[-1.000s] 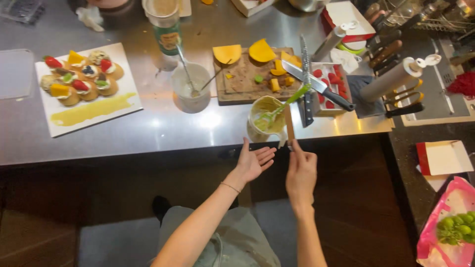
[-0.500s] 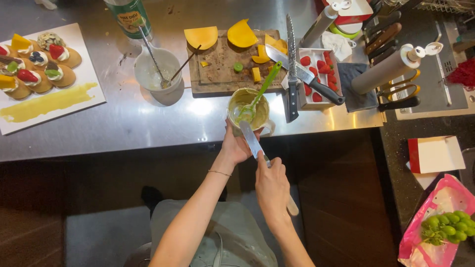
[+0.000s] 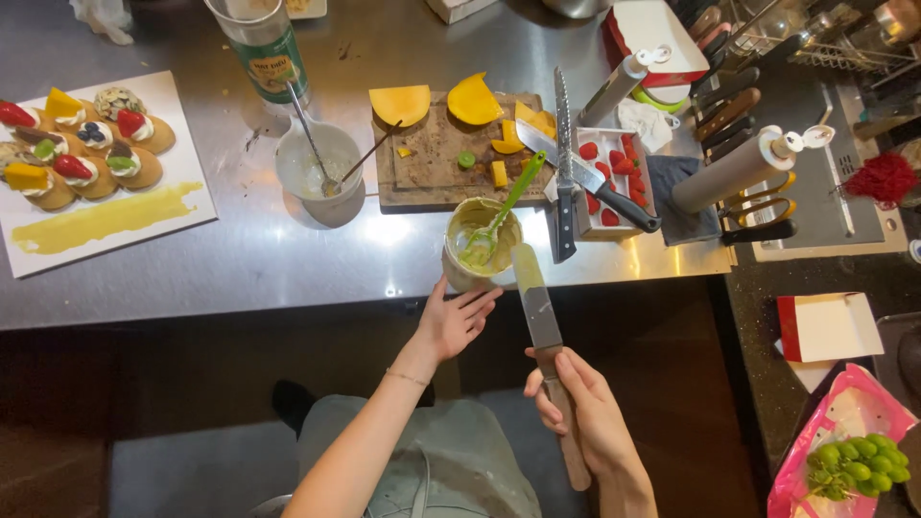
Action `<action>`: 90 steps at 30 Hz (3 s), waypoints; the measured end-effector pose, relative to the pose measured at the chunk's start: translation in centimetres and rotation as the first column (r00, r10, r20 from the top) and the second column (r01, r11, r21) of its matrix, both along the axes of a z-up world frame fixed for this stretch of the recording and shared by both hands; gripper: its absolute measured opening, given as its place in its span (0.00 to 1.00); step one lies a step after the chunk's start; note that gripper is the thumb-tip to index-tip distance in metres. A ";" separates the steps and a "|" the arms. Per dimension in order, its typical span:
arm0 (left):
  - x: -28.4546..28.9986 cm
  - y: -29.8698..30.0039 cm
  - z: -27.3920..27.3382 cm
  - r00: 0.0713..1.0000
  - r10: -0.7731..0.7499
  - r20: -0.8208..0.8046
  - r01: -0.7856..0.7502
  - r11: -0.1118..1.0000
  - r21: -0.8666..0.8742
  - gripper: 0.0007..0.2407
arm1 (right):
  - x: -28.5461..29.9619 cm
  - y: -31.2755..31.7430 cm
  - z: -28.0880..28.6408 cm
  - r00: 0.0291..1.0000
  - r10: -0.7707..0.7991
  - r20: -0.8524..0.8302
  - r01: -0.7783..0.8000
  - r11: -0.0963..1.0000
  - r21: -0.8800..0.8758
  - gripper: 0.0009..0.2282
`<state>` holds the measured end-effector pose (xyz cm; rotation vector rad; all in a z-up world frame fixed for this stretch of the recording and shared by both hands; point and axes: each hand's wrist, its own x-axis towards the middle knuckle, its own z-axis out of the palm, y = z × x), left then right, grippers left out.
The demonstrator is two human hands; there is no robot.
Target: Apply yellow glaze and cream to decorate small fruit-topped pastries on a serving plate.
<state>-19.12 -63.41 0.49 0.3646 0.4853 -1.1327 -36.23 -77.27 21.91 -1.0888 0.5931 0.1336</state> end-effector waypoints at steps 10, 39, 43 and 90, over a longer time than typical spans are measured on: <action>-0.2 16.0 4.1 0.786 0.205 0.583 -0.521 0.727 0.447 0.11 | 8.4 10.0 0.0 0.997 0.028 0.072 -0.029 0.999 0.017 0.19; 19.9 61.8 1.2 0.173 -0.680 0.712 -0.970 0.007 0.242 0.06 | 27.0 59.1 -16.2 0.930 0.346 -0.125 -0.150 0.047 -0.988 0.21; 19.9 61.8 1.2 0.183 -0.660 0.728 -0.966 0.015 0.257 0.06 | 27.7 59.3 -16.3 0.934 0.331 -0.135 -0.158 0.043 -0.987 0.20; 19.9 61.6 1.3 0.173 -0.686 0.706 -0.972 -0.002 0.236 0.09 | 28.6 45.2 -15.3 0.980 0.103 -0.172 -0.172 -0.011 -0.985 0.17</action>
